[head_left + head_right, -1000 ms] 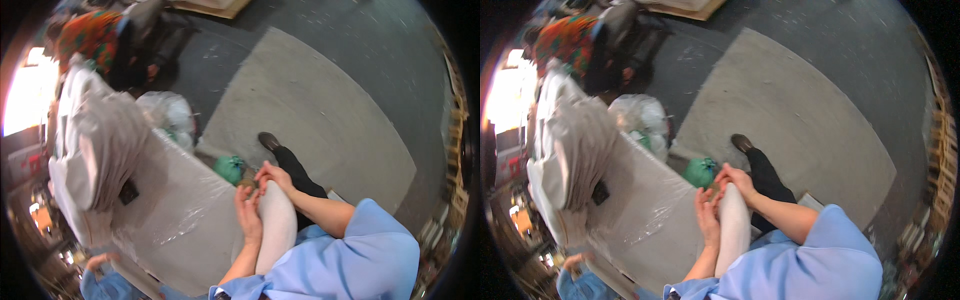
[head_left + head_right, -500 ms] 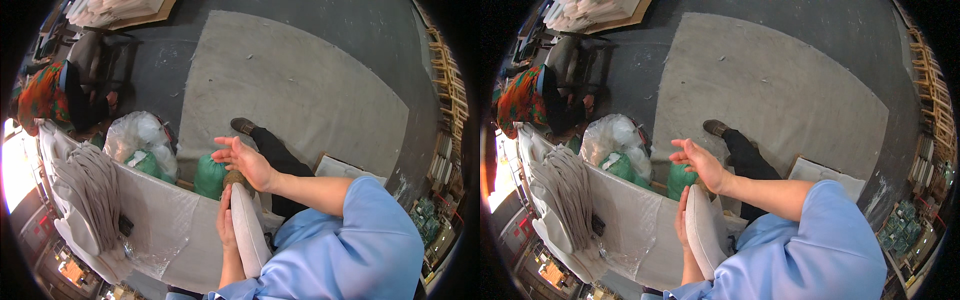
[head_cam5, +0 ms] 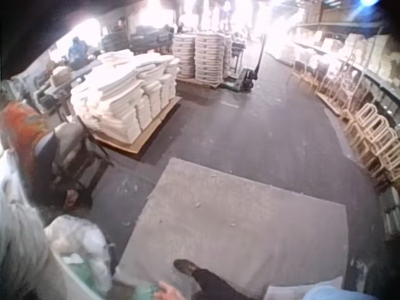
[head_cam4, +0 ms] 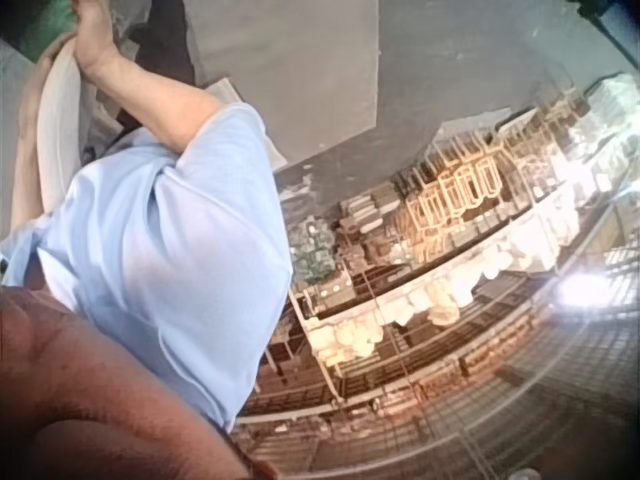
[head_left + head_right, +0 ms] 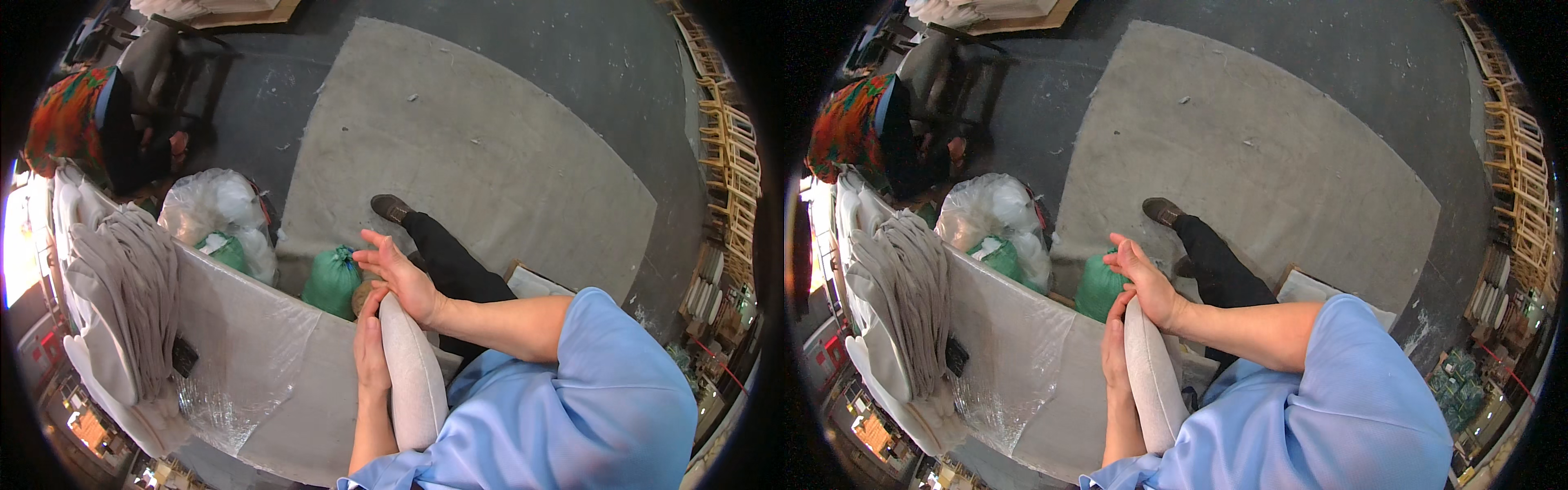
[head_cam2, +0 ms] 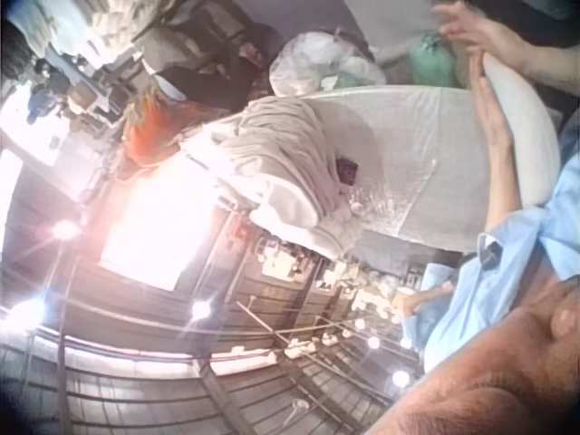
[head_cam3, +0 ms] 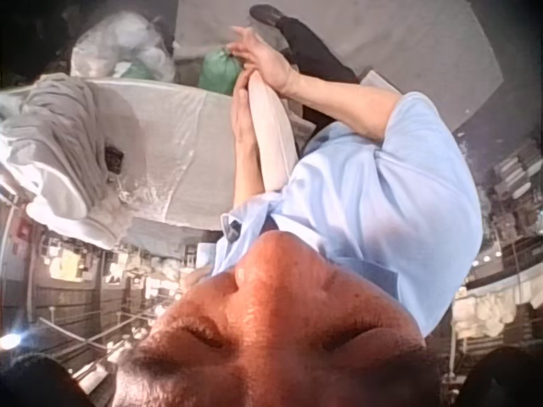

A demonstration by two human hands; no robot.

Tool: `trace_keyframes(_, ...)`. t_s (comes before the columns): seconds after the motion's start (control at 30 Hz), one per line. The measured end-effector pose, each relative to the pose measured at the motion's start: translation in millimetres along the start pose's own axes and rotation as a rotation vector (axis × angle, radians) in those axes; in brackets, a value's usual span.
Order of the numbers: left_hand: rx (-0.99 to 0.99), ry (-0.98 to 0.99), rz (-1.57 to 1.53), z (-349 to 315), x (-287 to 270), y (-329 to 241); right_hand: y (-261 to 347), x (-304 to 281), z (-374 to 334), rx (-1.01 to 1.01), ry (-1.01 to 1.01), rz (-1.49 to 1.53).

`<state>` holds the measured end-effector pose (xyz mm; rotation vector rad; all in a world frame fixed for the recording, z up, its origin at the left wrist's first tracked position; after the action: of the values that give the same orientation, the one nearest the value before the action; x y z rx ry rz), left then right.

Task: The person picks up white foam cushions and inserts them into fabric covers one at a time. They smooth the covers and place the finished items on a stack on the table.

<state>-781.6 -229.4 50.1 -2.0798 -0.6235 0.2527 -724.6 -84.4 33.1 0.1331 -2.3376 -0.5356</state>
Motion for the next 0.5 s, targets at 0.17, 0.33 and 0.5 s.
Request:
trace_keyframes(0.17,-0.041,-0.007,-0.025,4.9,1.9,-1.6,-5.6,-5.5,0.5,-0.009,-0.032,0.046)
trace_keyframes(0.33,-0.128,-0.005,-0.105,12.0,0.6,1.7,-14.2,-12.6,8.3,-0.002,-0.058,0.169)
trace_keyframes(0.5,-0.132,0.026,-0.028,15.6,-3.1,3.8,-16.7,-21.0,9.3,0.035,-0.099,0.337)
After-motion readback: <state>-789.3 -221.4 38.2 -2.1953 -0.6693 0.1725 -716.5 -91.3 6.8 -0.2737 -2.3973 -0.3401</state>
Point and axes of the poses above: each hand's wrist, its own z-axis towards the middle knuckle, its own x-axis out of the palm, y = z × x, the point moved 1 cm from there along z, towards the middle knuckle, and after that the axes turned 7 degrees about z, right-handed, at the moved point
